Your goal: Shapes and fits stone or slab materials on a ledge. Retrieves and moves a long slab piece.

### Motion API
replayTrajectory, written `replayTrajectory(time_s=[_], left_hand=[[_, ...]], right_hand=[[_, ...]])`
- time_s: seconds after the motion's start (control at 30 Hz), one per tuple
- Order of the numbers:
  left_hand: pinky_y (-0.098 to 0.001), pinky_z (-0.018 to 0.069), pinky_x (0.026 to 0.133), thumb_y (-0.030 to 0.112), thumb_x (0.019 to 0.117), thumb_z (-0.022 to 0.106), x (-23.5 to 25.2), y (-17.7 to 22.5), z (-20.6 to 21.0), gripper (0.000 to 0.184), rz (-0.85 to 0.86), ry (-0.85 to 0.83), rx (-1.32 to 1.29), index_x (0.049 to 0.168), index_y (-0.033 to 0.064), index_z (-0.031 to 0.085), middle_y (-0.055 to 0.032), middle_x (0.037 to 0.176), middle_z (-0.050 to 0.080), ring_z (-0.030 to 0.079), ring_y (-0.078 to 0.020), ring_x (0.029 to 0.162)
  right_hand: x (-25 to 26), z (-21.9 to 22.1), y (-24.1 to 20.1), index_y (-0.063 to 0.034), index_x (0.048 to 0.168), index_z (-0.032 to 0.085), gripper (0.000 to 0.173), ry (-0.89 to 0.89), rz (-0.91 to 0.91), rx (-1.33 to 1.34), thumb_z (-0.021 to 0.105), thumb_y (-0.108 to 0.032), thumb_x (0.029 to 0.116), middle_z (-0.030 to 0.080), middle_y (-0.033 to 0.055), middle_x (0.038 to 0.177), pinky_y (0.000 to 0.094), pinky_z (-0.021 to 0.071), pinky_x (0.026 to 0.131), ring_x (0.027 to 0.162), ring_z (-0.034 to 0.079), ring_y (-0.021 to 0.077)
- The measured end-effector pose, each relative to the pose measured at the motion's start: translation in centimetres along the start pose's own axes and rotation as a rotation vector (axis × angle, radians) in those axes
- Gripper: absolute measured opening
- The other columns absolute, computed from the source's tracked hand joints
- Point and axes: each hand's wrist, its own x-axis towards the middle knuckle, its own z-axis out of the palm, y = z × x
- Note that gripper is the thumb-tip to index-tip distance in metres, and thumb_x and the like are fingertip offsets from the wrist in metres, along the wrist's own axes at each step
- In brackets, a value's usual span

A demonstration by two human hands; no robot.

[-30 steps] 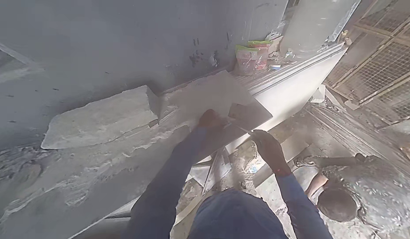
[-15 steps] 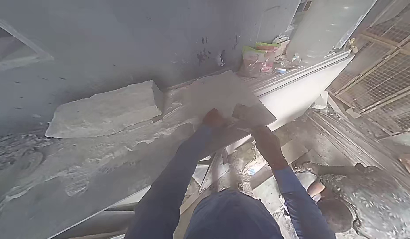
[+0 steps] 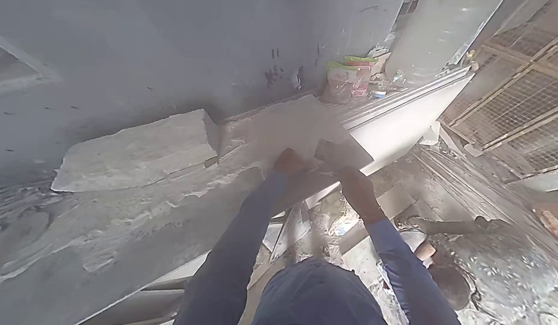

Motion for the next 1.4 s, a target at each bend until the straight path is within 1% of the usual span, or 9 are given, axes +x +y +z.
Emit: replayTrajectory(time_s=[0.37, 0.5, 0.8, 0.93, 1.07, 1.23, 1.33, 1.37, 1.4], left_hand=[[-0.0597, 0.0549, 0.088, 0.059, 0.0764, 0.084, -0.6, 0.7, -0.4, 0.064, -0.027, -0.012, 0.033, 0.094, -0.0018, 0.073, -0.0214, 0.098, 0.071, 0.069, -0.0367, 0.097], [-0.0597, 0.0552, 0.085, 0.058, 0.0767, 0.085, -0.7, 0.6, -0.3, 0.062, -0.006, 0.001, 0.011, 0.090, -0.0015, 0.072, -0.0203, 0.093, 0.071, 0.070, -0.0362, 0.092], [-0.0590, 0.0541, 0.087, 0.054, 0.0810, 0.083, -0.6, 1.5, -0.7, 0.057, -0.065, -0.034, 0.030, 0.094, -0.0014, 0.073, -0.0203, 0.098, 0.071, 0.069, -0.0350, 0.095], [-0.0581, 0.0539, 0.085, 0.053, 0.0812, 0.083, -1.1, 2.0, -1.0, 0.056, -0.072, -0.035, 0.042, 0.093, -0.0002, 0.073, -0.0190, 0.096, 0.071, 0.068, -0.0336, 0.092], [-0.0588, 0.0536, 0.087, 0.054, 0.0816, 0.083, -1.1, 2.1, -1.0, 0.056, -0.073, -0.037, 0.051, 0.094, -0.0002, 0.074, -0.0195, 0.098, 0.071, 0.068, -0.0342, 0.095], [-0.0595, 0.0525, 0.095, 0.054, 0.0797, 0.084, -1.0, 1.9, -0.9, 0.061, -0.097, -0.016, 0.043, 0.102, -0.0019, 0.073, -0.0215, 0.110, 0.071, 0.068, -0.0363, 0.107], [-0.0595, 0.0548, 0.087, 0.052, 0.0820, 0.083, -2.3, 1.7, -0.8, 0.058, -0.043, 0.020, 0.010, 0.094, -0.0043, 0.073, -0.0235, 0.099, 0.072, 0.070, -0.0377, 0.097], [-0.0582, 0.0532, 0.092, 0.047, 0.0872, 0.080, -3.6, 2.9, -1.4, 0.056, -0.081, -0.012, 0.015, 0.100, -0.0066, 0.072, -0.0252, 0.105, 0.071, 0.069, -0.0384, 0.103], [-0.0559, 0.0464, 0.102, 0.041, 0.0946, 0.074, -5.1, 4.5, -2.4, 0.053, -0.153, -0.093, 0.007, 0.111, -0.0087, 0.068, -0.0264, 0.118, 0.067, 0.062, -0.0383, 0.115]], right_hand=[[0.3, -0.1, -0.2, -0.0053, 0.119, 0.072, 0.026, 0.039, -0.063, -0.041, 0.052, -0.005, 0.1019, 0.072, 0.0163, 0.116, 0.0493, 0.0557, 0.094, 0.113, 0.067, 0.0352], [0.5, -0.6, -0.5, -0.0044, 0.122, 0.071, 0.028, 0.024, -0.084, -0.075, 0.052, -0.003, 0.1014, 0.071, 0.0170, 0.117, 0.0500, 0.0558, 0.092, 0.113, 0.067, 0.0360], [1.6, -1.3, -1.1, -0.0027, 0.118, 0.070, 0.026, -0.025, -0.153, -0.158, 0.053, -0.002, 0.1002, 0.069, 0.0194, 0.117, 0.0512, 0.0565, 0.088, 0.111, 0.066, 0.0380], [2.1, -2.5, -1.8, -0.0012, 0.122, 0.068, 0.028, -0.132, -0.126, -0.166, 0.049, -0.002, 0.1021, 0.067, 0.0199, 0.121, 0.0527, 0.0542, 0.093, 0.115, 0.065, 0.0385], [2.1, -1.8, -1.2, -0.0028, 0.124, 0.068, 0.029, -0.091, -0.140, -0.155, 0.050, -0.002, 0.1018, 0.068, 0.0190, 0.121, 0.0521, 0.0543, 0.093, 0.115, 0.065, 0.0377], [0.2, 0.6, 1.3, -0.0125, 0.125, 0.072, 0.031, 0.045, 0.090, 0.030, 0.052, -0.010, 0.1017, 0.070, 0.0142, 0.124, 0.0494, 0.0550, 0.097, 0.119, 0.066, 0.0327], [-1.7, 1.7, 3.2, -0.0105, 0.122, 0.072, 0.026, 0.138, 0.218, 0.205, 0.059, -0.020, 0.1022, 0.070, 0.0142, 0.120, 0.0490, 0.0551, 0.097, 0.114, 0.067, 0.0314], [-2.4, 1.8, 3.7, -0.0089, 0.120, 0.074, 0.025, 0.188, 0.223, 0.278, 0.061, -0.020, 0.1011, 0.072, 0.0143, 0.117, 0.0487, 0.0552, 0.097, 0.111, 0.068, 0.0307], [-2.9, 1.9, 4.1, -0.0065, 0.119, 0.074, 0.025, 0.235, 0.218, 0.350, 0.063, -0.019, 0.1001, 0.072, 0.0150, 0.115, 0.0483, 0.0548, 0.098, 0.109, 0.069, 0.0302]])
